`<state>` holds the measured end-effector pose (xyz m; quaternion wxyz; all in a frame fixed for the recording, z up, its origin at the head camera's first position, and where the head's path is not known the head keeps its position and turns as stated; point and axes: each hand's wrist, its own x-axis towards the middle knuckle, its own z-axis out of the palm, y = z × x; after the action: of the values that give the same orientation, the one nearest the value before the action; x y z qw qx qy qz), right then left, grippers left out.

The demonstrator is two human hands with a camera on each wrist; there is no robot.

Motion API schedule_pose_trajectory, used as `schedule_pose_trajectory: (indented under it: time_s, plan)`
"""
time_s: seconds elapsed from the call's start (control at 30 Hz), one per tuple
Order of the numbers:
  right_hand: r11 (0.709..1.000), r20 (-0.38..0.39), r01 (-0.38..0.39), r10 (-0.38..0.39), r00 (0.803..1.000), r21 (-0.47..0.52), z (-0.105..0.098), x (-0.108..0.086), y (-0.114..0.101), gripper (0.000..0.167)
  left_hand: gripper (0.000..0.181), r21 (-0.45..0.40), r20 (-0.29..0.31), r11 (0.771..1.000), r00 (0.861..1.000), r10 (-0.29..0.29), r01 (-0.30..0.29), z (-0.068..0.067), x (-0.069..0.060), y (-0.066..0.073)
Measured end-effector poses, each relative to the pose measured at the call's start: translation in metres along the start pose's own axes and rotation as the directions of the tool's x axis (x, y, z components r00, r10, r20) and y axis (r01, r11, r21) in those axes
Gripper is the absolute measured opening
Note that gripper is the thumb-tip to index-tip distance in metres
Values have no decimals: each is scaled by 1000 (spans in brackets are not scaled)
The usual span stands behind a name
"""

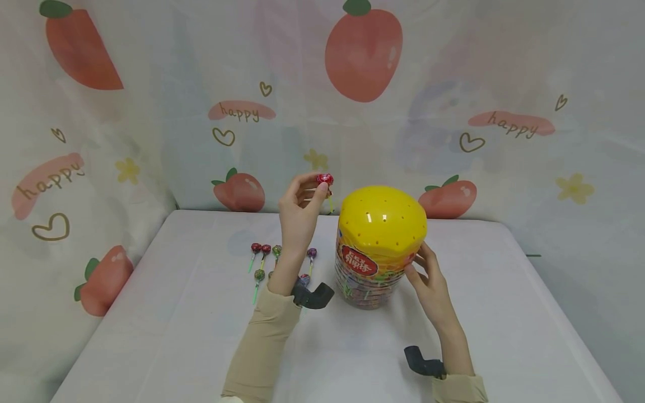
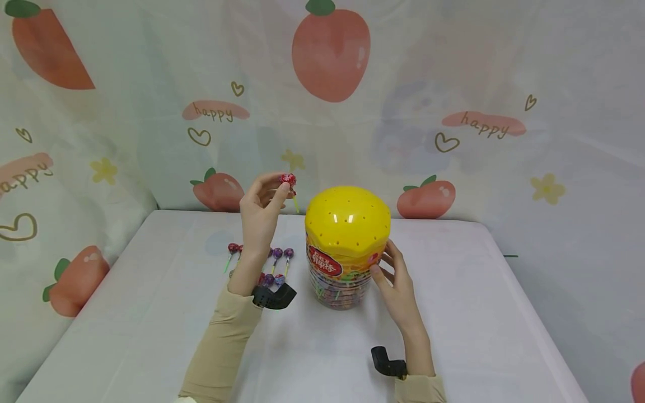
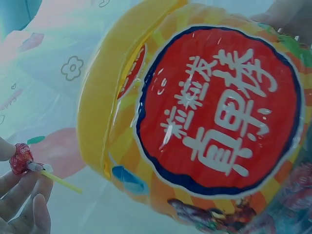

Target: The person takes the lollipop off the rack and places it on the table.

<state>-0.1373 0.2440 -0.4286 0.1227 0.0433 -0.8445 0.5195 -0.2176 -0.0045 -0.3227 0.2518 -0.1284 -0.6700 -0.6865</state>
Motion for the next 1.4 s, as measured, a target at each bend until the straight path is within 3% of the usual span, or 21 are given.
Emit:
schedule_pose_trajectory:
  time_s: [0.33,0.6,0.83,1.03,1.2,1.4]
  plan:
    - [1000,1,4,-4,1000,9,0,0,0,62,26,55,-50,997,998,-46,49,-19,-25,-13]
    - [1000,2,-2,2,1000,5,0,0,0,61,25,21,-88,988,984,-153,156,-31,-43,-26]
    - [1000,2,-2,2,1000,11,0,0,-1,62,23,23,-108,975,970,-216,220,-39,-57,-13]
    - [1000,7,0,0,1000,11,0,0,-1,61,23,16,-135,965,957,-257,261,-48,-66,-27]
    - [1000,6,3,-3,1000,8,0,0,-2,61,24,44,-149,949,941,-302,312,-56,-70,-34]
    - [1000,7,1,-1,1000,4,0,0,-2,61,24,90,-144,934,932,-332,346,-72,-71,-41]
